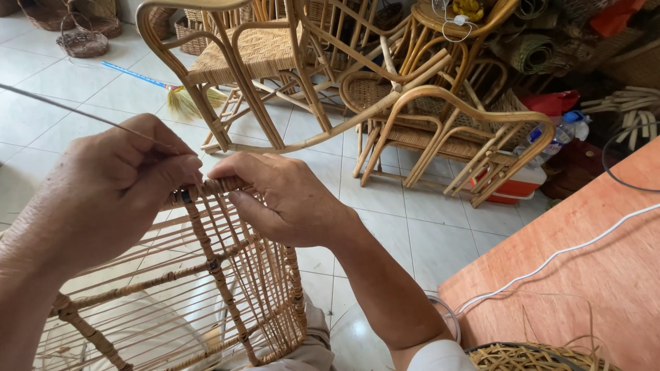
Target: Weaving thin rattan strips through a wooden frame to construct a basket.
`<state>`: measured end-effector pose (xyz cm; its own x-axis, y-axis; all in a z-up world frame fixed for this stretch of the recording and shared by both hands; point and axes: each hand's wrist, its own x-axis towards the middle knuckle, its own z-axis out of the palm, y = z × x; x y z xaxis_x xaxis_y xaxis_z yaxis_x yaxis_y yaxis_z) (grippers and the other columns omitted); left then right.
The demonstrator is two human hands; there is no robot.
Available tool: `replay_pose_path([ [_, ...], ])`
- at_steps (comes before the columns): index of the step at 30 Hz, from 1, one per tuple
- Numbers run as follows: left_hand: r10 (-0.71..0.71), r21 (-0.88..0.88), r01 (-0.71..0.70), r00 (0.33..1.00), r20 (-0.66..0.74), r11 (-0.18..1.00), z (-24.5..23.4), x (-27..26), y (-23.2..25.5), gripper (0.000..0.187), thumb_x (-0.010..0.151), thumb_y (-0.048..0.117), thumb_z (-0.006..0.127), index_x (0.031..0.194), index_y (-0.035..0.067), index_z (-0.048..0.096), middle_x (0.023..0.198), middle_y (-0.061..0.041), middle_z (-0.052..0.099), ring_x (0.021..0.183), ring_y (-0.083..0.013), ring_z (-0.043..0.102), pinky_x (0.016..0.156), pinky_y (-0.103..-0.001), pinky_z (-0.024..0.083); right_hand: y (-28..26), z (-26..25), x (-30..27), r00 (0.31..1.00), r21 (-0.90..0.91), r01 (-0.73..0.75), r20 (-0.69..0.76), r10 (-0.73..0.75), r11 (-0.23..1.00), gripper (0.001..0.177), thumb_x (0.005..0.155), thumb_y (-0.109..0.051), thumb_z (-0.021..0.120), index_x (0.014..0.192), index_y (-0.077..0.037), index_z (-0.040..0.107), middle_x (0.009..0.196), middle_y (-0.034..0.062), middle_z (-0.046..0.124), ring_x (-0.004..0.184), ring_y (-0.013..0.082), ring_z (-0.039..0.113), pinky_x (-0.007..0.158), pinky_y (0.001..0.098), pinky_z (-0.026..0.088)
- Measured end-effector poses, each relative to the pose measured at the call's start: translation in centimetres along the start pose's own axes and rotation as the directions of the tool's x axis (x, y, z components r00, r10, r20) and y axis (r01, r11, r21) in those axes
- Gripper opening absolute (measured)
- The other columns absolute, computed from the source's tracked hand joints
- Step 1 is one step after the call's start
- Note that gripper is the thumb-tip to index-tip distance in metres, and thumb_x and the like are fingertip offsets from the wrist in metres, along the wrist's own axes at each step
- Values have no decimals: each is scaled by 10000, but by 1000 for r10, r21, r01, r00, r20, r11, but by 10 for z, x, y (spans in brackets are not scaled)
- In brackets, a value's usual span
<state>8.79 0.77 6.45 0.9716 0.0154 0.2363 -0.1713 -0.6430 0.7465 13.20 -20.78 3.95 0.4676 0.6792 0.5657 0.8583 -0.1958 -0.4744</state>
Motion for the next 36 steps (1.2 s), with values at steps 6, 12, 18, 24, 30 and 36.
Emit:
replay_pose_path([
  [6,6,112,-5,1000,-8,994,2,5,0,79,997,125,688,995,50,710,719,-95,785,447,-189,605,403,-323,446,-4,-2,2,1000,-1,-3,0,3,1000,249,942,-60,657,1189,-74,631,976,63,741,769,152,695,687,282,559],
  [12,-57,110,56,998,6,992,0,3,10,100,1000,150,684,1004,64,734,713,-83,803,463,-202,626,436,-341,465,-6,-2,5,1000,-114,-7,-1,7,993,248,932,-302,695,1088,-114,652,874,32,770,651,148,694,596,289,513],
  [18,-153,131,143,986,69,981,-4,9,24,150,1000,208,727,970,64,760,663,-108,761,496,-213,632,474,-338,472,-9,3,5,996,-129,26,-83,-37,991,171,888,-159,771,996,-85,660,801,25,753,594,125,664,551,263,498],
  [24,-160,5,160,985,70,987,-7,8,21,144,1000,138,722,981,-3,747,717,-149,798,530,-233,691,478,-343,522,-12,1,-1,994,-133,-1,-109,-14,991,147,878,-177,761,948,-106,653,728,3,709,563,124,614,528,267,451],
  [30,-226,83,218,968,111,972,-7,10,31,128,1023,154,689,1030,36,739,703,-149,760,513,-234,652,448,-345,483,-14,6,-1,992,-170,12,-124,-34,985,173,875,-234,741,946,-92,672,761,37,760,562,156,659,545,287,493],
  [36,-273,108,255,942,197,961,-13,15,31,186,1062,194,646,1037,35,740,711,-165,758,557,-259,686,498,-368,510,-20,7,-1,989,-184,32,-136,-58,982,187,864,-231,728,953,-80,662,733,39,714,543,167,594,544,304,460],
])
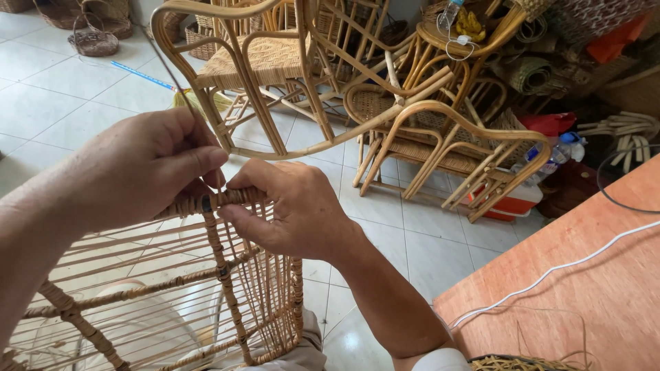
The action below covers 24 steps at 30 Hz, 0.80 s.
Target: Weaving thin rattan strips through a wooden frame to construct a basket.
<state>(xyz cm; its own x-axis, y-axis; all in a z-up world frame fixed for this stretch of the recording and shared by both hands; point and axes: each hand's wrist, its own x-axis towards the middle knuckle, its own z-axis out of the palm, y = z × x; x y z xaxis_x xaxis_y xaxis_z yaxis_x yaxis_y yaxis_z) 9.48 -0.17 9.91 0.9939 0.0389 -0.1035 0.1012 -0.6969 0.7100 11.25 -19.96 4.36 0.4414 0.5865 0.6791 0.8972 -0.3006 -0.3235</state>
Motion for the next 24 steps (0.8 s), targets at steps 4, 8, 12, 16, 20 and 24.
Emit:
replay_pose_path([
  [4,26,97,-27,1000,12,995,-4,-6,11,179,1058,227,636,1032,91,750,760,-120,788,574,-235,685,514,-355,508,-1,1,-1,1000,15,14,-2,-14,1000,164,859,-201,736,941,-75,671,751,40,735,562,153,630,554,287,488],
  [8,37,184,-44,998,42,982,-6,-4,13,221,1069,284,605,1045,104,733,788,-110,751,618,-219,675,567,-347,518,3,6,1,1000,67,-15,-1,15,998,154,838,-149,771,936,-64,687,757,37,735,584,128,637,534,261,496],
  [12,111,195,-117,993,40,974,-5,7,1,198,1049,276,632,1013,107,730,788,-75,764,632,-188,690,582,-336,550,4,8,2,1000,63,-12,-9,12,998,151,843,-156,771,921,-54,691,735,43,736,556,119,608,510,251,477],
  [16,106,152,-116,992,70,982,-2,6,-2,208,1053,273,634,1002,91,721,758,-88,723,621,-192,677,581,-339,546,3,9,1,1000,48,3,-19,-2,999,136,850,-163,753,913,-64,685,712,28,703,567,123,579,523,256,458],
  [20,37,114,-47,995,95,992,-3,-3,5,210,1064,290,613,1033,110,717,798,-103,761,602,-192,686,527,-317,550,3,8,-4,1000,48,1,-22,0,999,136,841,-156,771,912,-73,689,722,23,698,589,123,577,545,265,459],
  [24,15,125,-29,993,116,992,-12,-10,7,253,1069,288,582,1025,94,738,841,-115,802,625,-217,707,540,-331,568,6,10,-8,1000,68,-7,-20,8,998,102,865,-140,771,907,-101,686,735,12,706,610,107,599,532,256,467],
])
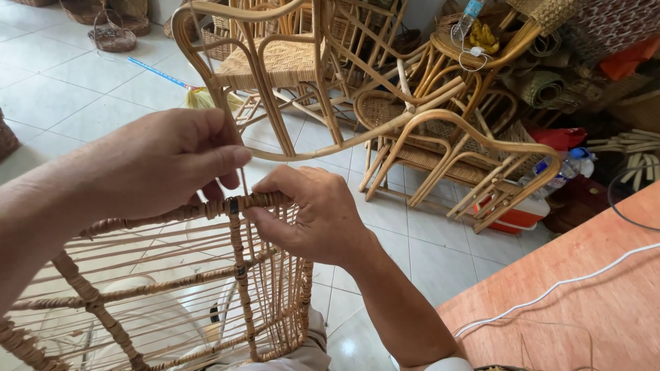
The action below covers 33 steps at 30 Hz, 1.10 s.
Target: Weaving thin rattan strips through a wooden frame to construct a basket.
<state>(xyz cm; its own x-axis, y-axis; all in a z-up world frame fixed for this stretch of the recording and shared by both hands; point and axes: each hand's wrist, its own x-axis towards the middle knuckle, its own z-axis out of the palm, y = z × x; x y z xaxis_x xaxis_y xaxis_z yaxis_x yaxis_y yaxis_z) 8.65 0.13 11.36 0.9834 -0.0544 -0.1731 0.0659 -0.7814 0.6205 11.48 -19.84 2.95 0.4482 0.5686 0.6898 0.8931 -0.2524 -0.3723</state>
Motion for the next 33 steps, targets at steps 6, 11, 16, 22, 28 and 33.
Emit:
replay_pose_path([
  [6,-50,-52,48,998,-25,997,4,-5,-4,224,1097,272,566,1062,115,722,752,-125,751,561,-219,663,478,-334,523,-8,-1,1,998,-47,55,-22,-56,997,182,842,-174,776,955,-69,678,756,34,721,622,143,629,575,287,501],
  [11,44,18,-42,995,-84,999,14,2,-14,223,1081,281,574,992,126,708,739,-81,774,546,-179,699,453,-305,552,-12,-3,-2,999,-53,48,-20,-49,997,194,835,-179,774,960,-80,664,758,20,699,632,150,601,613,305,483],
  [16,-57,29,58,998,-32,998,14,5,-11,277,1066,310,632,944,90,749,673,-116,776,502,-191,661,442,-301,486,-15,-3,-5,997,-65,56,-52,-60,996,158,827,-147,775,924,-91,664,722,9,675,609,144,568,598,305,464],
  [22,-46,4,46,995,-84,999,1,3,-10,467,934,343,697,1374,216,603,1105,-140,811,836,-276,835,554,-399,666,-13,-4,-8,997,-61,52,-60,-56,997,138,811,-157,782,908,-90,710,708,1,695,563,133,557,599,304,460],
  [28,732,660,-335,430,-528,673,-18,14,-44,1304,697,251,1019,1725,22,250,1294,-338,674,768,-312,717,424,-408,591,-8,-2,-4,998,11,51,-43,-50,999,96,835,-178,743,877,-110,690,704,-17,688,569,119,545,573,287,429],
  [33,841,992,-124,533,97,-36,-29,41,-60,1032,544,175,802,1493,370,446,1753,-37,327,950,-138,604,817,-244,580,-11,-3,-3,998,-1,41,-48,-41,999,129,814,-146,799,891,-105,704,699,-10,699,570,115,585,574,281,459],
])
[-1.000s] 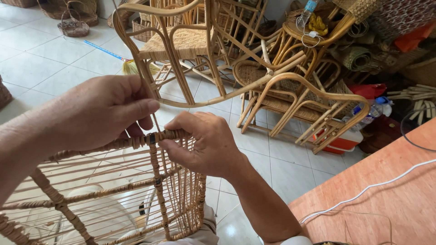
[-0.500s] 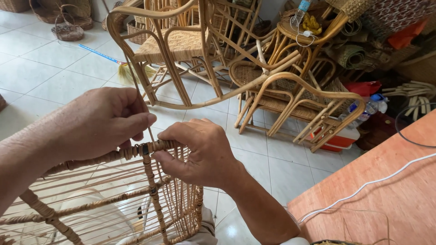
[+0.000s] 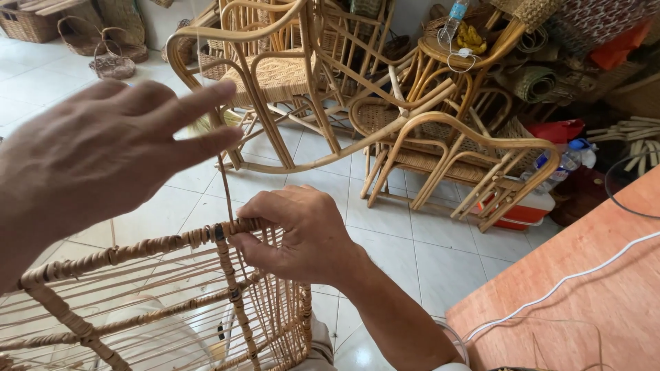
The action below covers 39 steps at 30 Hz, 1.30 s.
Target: Weaving thin rattan strips through a wooden frame to construct a basket.
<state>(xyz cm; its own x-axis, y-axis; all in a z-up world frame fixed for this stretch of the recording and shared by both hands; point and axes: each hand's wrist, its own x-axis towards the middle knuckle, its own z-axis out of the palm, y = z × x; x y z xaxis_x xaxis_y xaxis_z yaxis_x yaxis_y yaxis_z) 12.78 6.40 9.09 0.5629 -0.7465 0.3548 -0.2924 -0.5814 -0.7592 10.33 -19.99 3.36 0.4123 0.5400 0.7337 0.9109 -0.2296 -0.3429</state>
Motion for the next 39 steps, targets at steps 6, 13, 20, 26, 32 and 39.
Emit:
replay_pose_path([
  [6,-59,-158,96,973,224,983,12,6,-3,498,730,343,769,1201,373,607,1221,164,703,1133,-141,679,986,-347,638,-1,-4,1,1000,0,-28,11,28,1000,113,807,-149,762,893,-89,722,688,-3,681,565,127,557,562,282,452],
  [13,-79,44,78,997,3,996,-11,12,0,381,854,401,676,1230,400,615,1109,174,724,996,-84,720,931,-252,661,9,0,-4,999,-7,20,27,-19,1000,132,897,-253,708,941,-134,670,706,-17,665,589,132,562,630,325,450],
  [20,-36,152,73,971,-236,986,-10,-2,-4,343,939,357,701,1271,418,646,1288,221,692,1016,-16,658,853,-220,600,12,-9,-4,994,53,21,105,-27,998,298,845,-73,648,1134,-143,628,799,-20,680,663,139,579,696,305,463],
  [26,-43,141,84,963,-268,986,8,-10,-5,188,1060,390,706,1247,400,698,1236,214,708,966,-37,646,855,-226,551,14,-11,-1,993,128,-1,120,-15,992,351,877,-21,685,1206,-138,657,938,-3,770,680,123,626,701,284,496],
  [32,-57,157,101,963,-265,982,3,-6,-2,155,1091,414,698,1247,414,702,1255,237,708,1026,-19,652,914,-218,550,15,-12,1,984,112,-45,175,25,993,280,885,-127,640,1165,-146,641,872,-9,728,652,123,604,633,279,469],
  [39,14,145,34,948,-319,989,-9,5,-2,247,1038,307,753,1276,367,720,1187,200,674,884,-55,585,838,-227,508,14,-9,1,989,102,-64,141,49,993,163,999,-221,652,1130,-126,665,860,6,743,680,130,654,642,280,493],
])
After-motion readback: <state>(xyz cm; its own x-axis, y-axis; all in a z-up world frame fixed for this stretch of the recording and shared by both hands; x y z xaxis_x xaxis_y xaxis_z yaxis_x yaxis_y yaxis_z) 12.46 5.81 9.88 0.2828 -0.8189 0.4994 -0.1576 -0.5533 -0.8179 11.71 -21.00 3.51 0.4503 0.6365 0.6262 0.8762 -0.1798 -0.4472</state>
